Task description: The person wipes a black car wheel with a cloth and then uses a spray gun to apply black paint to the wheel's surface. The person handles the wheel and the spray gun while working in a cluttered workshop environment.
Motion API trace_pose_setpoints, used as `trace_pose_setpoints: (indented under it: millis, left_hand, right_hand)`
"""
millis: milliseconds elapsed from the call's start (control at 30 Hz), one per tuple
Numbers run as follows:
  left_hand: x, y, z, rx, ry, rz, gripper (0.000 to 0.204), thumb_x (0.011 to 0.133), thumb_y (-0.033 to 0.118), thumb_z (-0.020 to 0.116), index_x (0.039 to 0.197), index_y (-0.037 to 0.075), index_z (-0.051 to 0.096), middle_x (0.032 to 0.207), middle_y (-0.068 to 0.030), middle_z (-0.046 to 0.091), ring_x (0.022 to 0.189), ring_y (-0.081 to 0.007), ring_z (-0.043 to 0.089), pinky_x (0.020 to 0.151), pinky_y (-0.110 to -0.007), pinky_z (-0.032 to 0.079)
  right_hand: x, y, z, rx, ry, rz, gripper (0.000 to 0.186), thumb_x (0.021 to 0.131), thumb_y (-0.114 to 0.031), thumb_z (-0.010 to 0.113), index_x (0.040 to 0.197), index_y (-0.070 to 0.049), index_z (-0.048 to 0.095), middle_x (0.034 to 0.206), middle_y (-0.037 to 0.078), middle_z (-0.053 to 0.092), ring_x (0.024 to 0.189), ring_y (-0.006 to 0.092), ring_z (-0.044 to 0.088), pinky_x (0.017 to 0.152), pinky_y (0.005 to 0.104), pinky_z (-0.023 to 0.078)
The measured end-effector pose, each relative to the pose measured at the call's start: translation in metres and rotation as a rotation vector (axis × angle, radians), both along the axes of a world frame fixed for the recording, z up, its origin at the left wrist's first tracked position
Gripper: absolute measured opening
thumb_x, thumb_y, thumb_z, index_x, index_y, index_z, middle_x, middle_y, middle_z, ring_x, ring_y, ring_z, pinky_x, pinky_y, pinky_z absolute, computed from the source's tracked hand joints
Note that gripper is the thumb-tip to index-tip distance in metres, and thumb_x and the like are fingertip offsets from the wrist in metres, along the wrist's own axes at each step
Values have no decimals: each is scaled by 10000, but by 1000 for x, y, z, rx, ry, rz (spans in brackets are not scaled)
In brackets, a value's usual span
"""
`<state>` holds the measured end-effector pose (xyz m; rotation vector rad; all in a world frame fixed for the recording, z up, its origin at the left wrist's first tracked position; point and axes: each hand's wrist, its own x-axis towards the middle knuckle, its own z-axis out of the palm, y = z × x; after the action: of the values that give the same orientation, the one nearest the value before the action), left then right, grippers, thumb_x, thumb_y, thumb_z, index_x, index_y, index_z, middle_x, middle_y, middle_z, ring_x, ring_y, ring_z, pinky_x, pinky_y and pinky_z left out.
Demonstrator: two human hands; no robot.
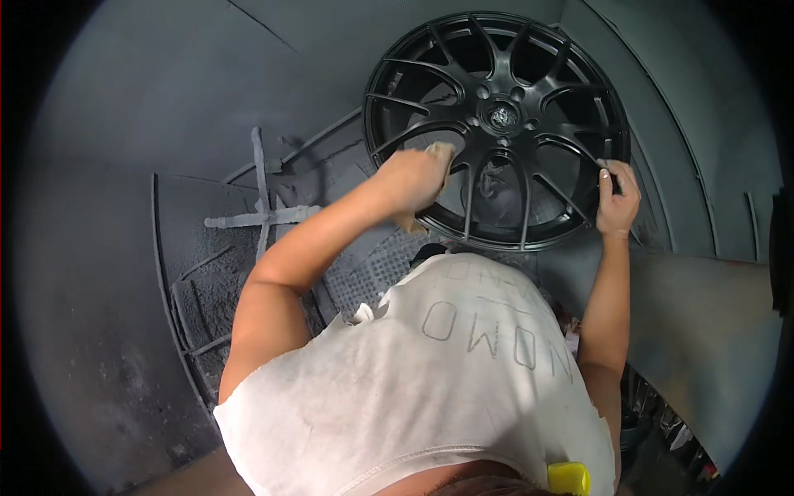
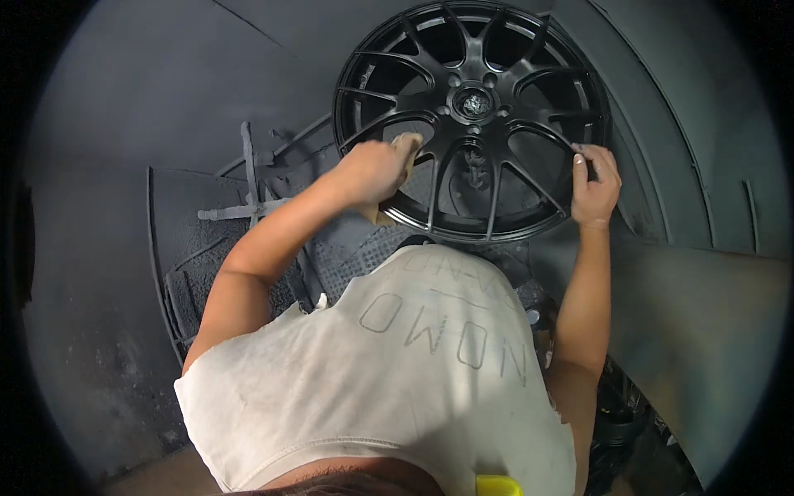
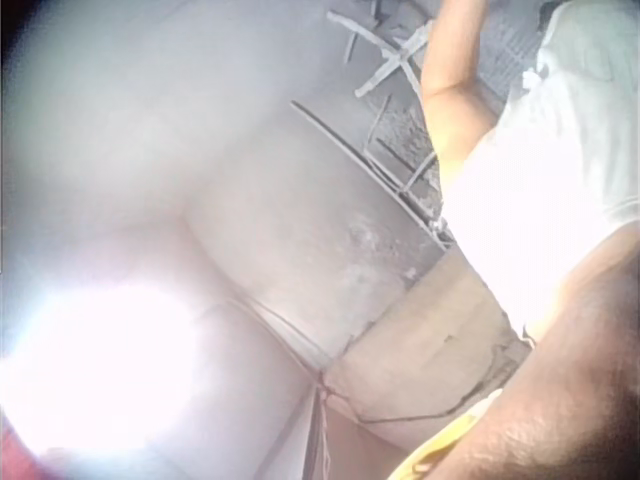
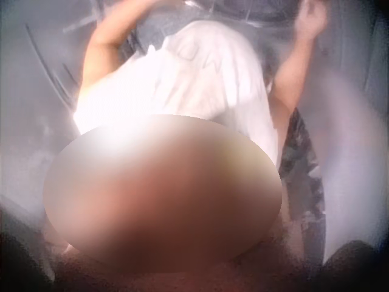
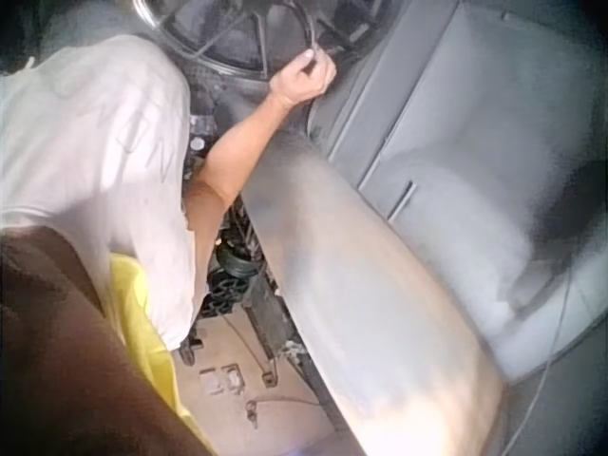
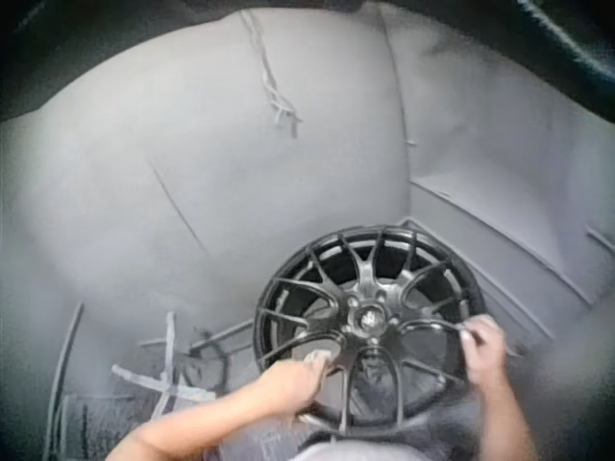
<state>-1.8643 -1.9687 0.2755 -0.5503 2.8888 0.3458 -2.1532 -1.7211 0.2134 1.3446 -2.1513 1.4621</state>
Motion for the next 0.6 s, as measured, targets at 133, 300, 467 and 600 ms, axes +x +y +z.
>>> trace_pose_setpoints:
  millis: [133,300,467,600]
  left_hand:
    - [55,2,17,29,-141,-124,396,866,206,624,1243,87,608,826,-171,721,757,-367,720,687,-480,574]
    - [67,-43,23,-128,-86,-449,454,861,240,631,1315,247,632,941,-88,733,810,-321,728,708,-456,581]
    - [34,-49,19,-226,-16,-528,472,893,195,575,1363,146,584,1009,-96,727,848,-311,730,709,-449,582]
    - [3,-34,1,-244,-137,-392,577,905,174,542,1469,78,463,997,-151,729,852,-335,731,711,-459,580]
  right_hand:
    - [-22,3,7,-20,170,-195,66,926,-15,652,960,19,697,1038,146,714,1013,293,671,928,390,513]
    - [23,0,18,-239,-74,-134,27,924,18,662,940,32,679,1019,141,710,991,265,677,902,362,522]
    - [59,-3,10,-28,-55,-96,51,885,-7,707,919,28,694,972,139,714,917,273,688,846,340,525]
    - [57,0,6,-20,-74,-110,59,882,-39,713,910,9,696,947,128,712,903,283,686,830,355,520]
